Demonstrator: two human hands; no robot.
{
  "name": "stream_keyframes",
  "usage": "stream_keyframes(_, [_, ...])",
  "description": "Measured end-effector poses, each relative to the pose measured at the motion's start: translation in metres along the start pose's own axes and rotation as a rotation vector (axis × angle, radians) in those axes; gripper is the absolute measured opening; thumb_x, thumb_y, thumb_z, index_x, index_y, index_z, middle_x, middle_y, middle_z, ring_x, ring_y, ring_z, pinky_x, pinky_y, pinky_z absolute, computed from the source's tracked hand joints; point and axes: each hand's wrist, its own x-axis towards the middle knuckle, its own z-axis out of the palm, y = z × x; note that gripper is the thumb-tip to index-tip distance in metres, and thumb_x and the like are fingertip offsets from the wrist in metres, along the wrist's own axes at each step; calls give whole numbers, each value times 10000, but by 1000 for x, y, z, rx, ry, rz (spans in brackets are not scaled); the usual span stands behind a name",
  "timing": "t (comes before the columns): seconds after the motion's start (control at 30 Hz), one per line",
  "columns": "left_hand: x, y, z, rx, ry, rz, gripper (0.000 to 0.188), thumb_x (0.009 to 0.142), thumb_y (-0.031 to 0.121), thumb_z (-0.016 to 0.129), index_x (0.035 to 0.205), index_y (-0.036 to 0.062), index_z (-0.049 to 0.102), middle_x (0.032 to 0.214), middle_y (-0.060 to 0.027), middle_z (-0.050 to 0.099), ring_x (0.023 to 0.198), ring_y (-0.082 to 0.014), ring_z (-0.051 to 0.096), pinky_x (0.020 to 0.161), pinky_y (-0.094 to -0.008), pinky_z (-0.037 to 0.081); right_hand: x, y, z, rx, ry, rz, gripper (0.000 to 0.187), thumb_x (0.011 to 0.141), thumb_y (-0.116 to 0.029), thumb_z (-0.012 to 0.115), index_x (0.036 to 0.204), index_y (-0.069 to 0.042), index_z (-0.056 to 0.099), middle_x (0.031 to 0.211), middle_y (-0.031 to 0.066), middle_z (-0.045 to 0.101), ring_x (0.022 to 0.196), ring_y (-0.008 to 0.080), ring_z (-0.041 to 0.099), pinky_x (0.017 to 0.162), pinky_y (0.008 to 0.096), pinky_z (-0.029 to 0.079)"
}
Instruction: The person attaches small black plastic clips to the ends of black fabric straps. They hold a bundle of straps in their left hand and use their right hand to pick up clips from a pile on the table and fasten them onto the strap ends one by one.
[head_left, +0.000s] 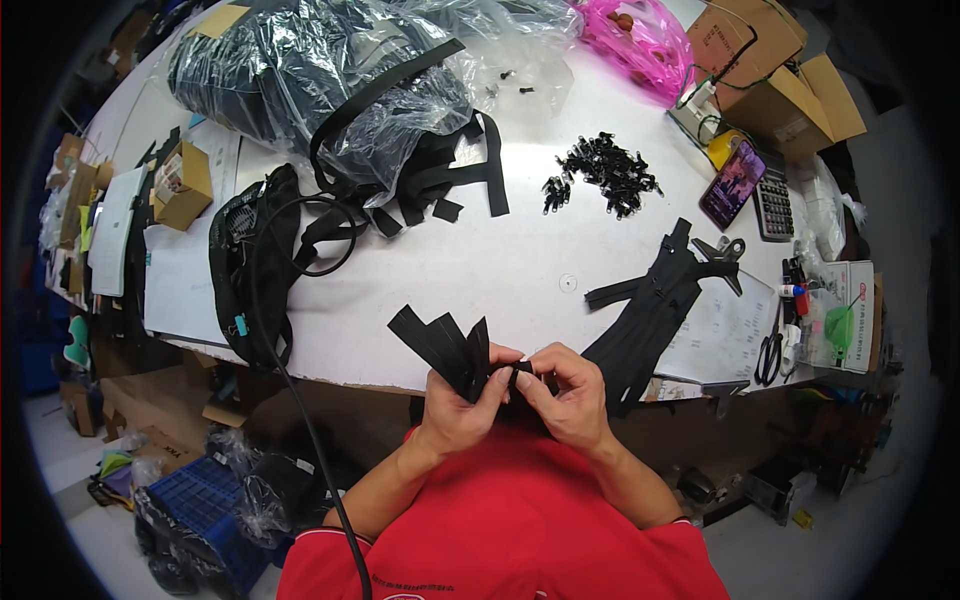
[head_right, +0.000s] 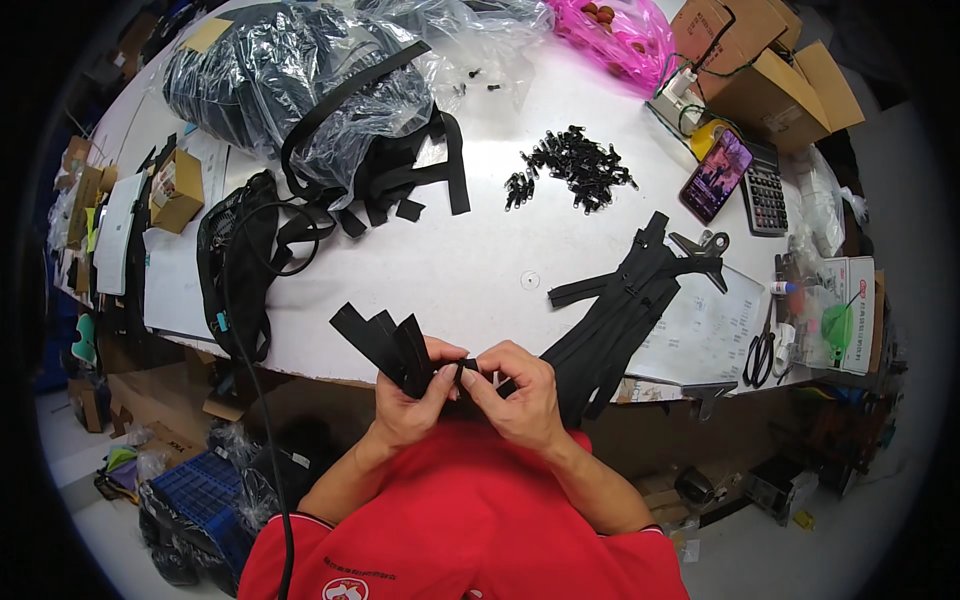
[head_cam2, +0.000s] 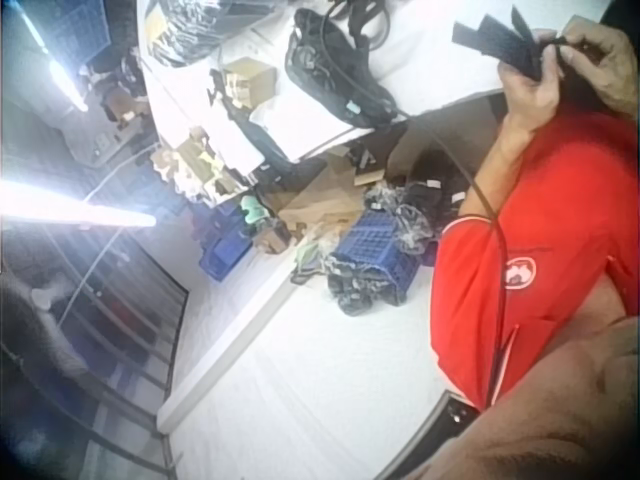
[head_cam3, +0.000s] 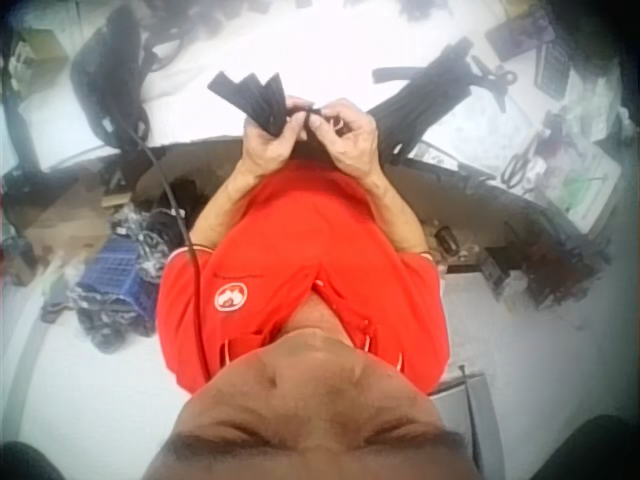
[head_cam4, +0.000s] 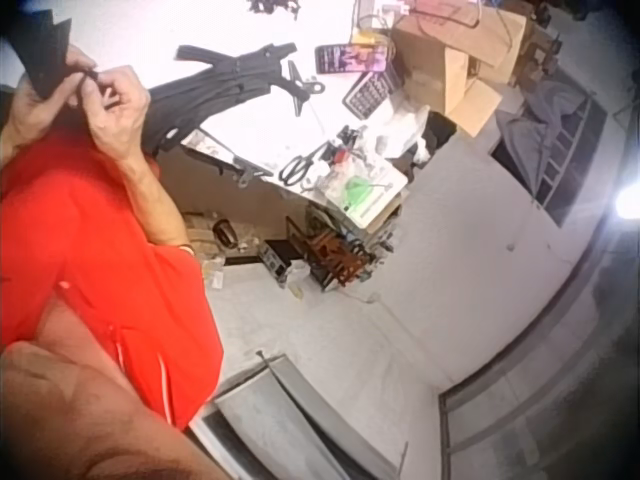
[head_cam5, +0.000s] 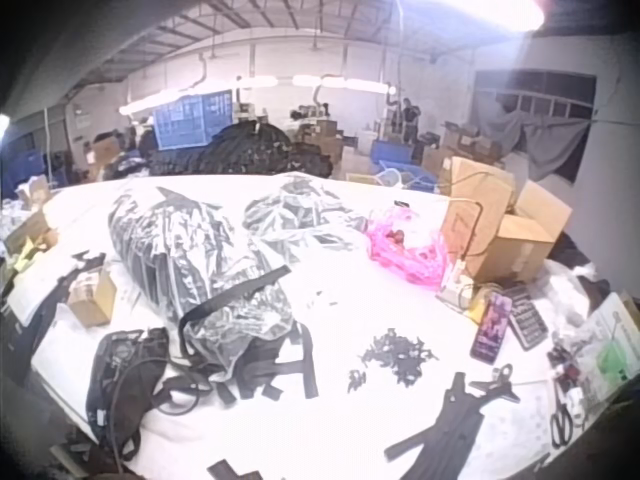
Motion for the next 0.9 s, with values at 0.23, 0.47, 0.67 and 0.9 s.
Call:
stream_keyframes(0.23, [0, -10, -2, 150, -30, 225, 140, 934, -71, 557, 1055, -25, 609, 923, -72, 606, 699, -83, 577, 624, -218, 488, -3, 0, -2, -75, 3, 13, 88, 835, -82, 751, 867, -26, 691, 794, 50, 653, 646, 112, 573, 550, 254, 408])
stream_keyframes(0.47, [-2, -19, -7, -54, -95, 146, 108, 941, -28, 604, 1036, -18, 555, 884, -68, 598, 678, -97, 586, 636, -226, 508, 2, -6, -9, -154, 43, -195, 131, 801, -81, 782, 903, -54, 705, 826, 35, 652, 686, 131, 588, 592, 262, 452])
stream_keyframes(0.67, [1, 1, -12, -204, -194, -228, 85, 985, 93, 597, 1011, 17, 568, 743, 10, 539, 637, -61, 513, 550, -211, 406, 0, -14, -13, -48, -100, -29, 140, 784, -53, 787, 886, -35, 694, 807, 49, 647, 634, 122, 584, 580, 258, 470])
stream_keyframes(0.9, [16, -11, -16, -484, -207, -463, 186, 1013, 131, 540, 1150, 5, 553, 801, 5, 537, 653, -64, 482, 573, -224, 383, -35, -9, -13, -267, -184, 63, 138, 815, -110, 763, 857, -14, 675, 738, 65, 647, 633, 157, 639, 565, 289, 488])
